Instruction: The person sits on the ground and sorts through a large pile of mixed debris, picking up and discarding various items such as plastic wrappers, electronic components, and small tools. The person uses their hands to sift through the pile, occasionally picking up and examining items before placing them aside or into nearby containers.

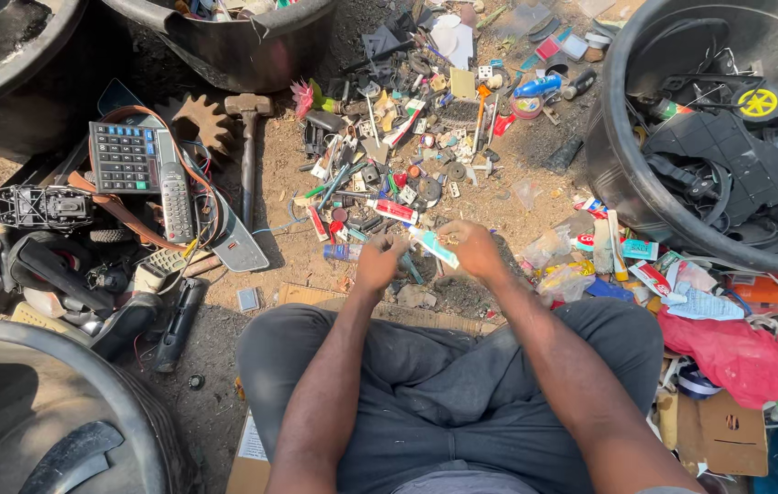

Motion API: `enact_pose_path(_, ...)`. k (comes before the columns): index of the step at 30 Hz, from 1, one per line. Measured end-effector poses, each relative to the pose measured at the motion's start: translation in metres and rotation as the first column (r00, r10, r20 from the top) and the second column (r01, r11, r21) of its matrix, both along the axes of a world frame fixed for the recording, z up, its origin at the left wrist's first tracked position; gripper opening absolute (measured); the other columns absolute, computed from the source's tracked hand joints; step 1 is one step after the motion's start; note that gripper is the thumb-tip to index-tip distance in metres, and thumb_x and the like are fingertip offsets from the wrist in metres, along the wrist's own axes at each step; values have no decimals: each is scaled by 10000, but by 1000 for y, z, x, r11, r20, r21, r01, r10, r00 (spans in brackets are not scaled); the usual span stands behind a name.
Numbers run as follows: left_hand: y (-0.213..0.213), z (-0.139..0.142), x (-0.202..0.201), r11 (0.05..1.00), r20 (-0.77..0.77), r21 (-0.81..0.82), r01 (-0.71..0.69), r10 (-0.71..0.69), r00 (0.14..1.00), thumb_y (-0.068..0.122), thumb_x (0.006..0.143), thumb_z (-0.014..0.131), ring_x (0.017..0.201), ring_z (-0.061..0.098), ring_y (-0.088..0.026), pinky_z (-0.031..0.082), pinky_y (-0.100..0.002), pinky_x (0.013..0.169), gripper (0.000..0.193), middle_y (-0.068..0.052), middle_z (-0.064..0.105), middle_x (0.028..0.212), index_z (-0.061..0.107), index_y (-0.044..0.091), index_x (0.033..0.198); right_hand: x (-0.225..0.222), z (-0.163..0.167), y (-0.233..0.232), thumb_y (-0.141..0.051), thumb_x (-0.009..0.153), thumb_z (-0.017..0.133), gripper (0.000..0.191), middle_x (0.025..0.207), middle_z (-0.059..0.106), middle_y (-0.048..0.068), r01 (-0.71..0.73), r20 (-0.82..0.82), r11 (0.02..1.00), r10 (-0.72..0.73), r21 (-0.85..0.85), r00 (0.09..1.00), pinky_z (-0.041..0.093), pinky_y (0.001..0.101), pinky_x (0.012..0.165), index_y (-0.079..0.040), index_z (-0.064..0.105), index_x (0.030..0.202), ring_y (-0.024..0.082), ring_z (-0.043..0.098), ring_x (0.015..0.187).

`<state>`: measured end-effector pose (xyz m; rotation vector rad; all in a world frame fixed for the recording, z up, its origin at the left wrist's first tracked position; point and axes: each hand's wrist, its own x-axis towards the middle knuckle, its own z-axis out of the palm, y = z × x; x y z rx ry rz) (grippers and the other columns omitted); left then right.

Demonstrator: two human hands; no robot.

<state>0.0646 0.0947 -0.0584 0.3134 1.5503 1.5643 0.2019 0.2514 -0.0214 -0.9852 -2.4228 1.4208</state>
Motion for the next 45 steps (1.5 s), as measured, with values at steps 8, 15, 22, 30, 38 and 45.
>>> enact_pose_path(8, -6, 2, -1, 957, 75, -17, -290, 291, 954, 108, 890, 685, 666, 690, -264, 586, -406, 526, 175, -131, 683, 806, 645, -28, 992, 6, 26, 16, -239, 931, 743, 275, 821, 712, 58, 353, -137, 933, -360, -76, 923, 466, 284, 604, -5, 764, 1073, 102, 582, 674)
enact_pose_path(15, 29, 4, 73, 989, 231, 122, 81, -108, 967, 130, 899, 726, 908, 700, -177, 609, -330, 739, 316, 0, 687, 999, 575, 128, 1177, 16, 30, 61, -343, 903, 775, 353, 1032, 730, 167, 259, 90, 926, -293, 274, 952, 517, 410, 819, -62, 770, 1115, 279, 694, 912)
enact_pose_path(22, 17, -19, 23, 956, 309, 8, -293, 276, 910, 214, 910, 709, 734, 652, -167, 519, -303, 589, 250, -35, 634, 898, 650, 43, 1082, -18, -16, 31, -181, 853, 727, 196, 1221, 693, 220, -254, 229, 810, 152, 528, 961, 508, 474, 951, -82, 763, 1018, 422, 656, 1113)
enact_pose_path(30, 24, 19, 14, 944, 620, 16, -328, 248, 744, 297, 887, 637, 742, 672, -176, 580, -378, 574, 257, -23, 661, 920, 614, 131, 1081, -34, 14, 20, -181, 774, 801, 362, 1118, 721, 184, -6, 105, 880, 63, -476, 992, 634, 512, 791, -44, 708, 1096, 318, 719, 956)
enact_pose_path(38, 31, -25, 2, 922, 648, 153, -355, 177, 741, 226, 922, 702, 631, 654, -222, 506, -312, 440, 295, -107, 659, 899, 627, 17, 1116, -64, -18, 88, -293, 849, 758, 315, 1013, 738, 203, 158, 224, 886, -277, 436, 935, 539, 483, 821, -90, 755, 1091, 398, 688, 945)
enact_pose_path(45, 34, -15, -29, 905, 628, 21, -425, 319, 710, 391, 909, 651, 854, 689, -205, 602, -381, 611, 426, -96, 690, 987, 656, 42, 1154, -90, -15, 74, -276, 820, 741, 273, 927, 779, 144, 87, 125, 996, -86, -4, 988, 576, 455, 791, -61, 788, 981, 345, 753, 901)
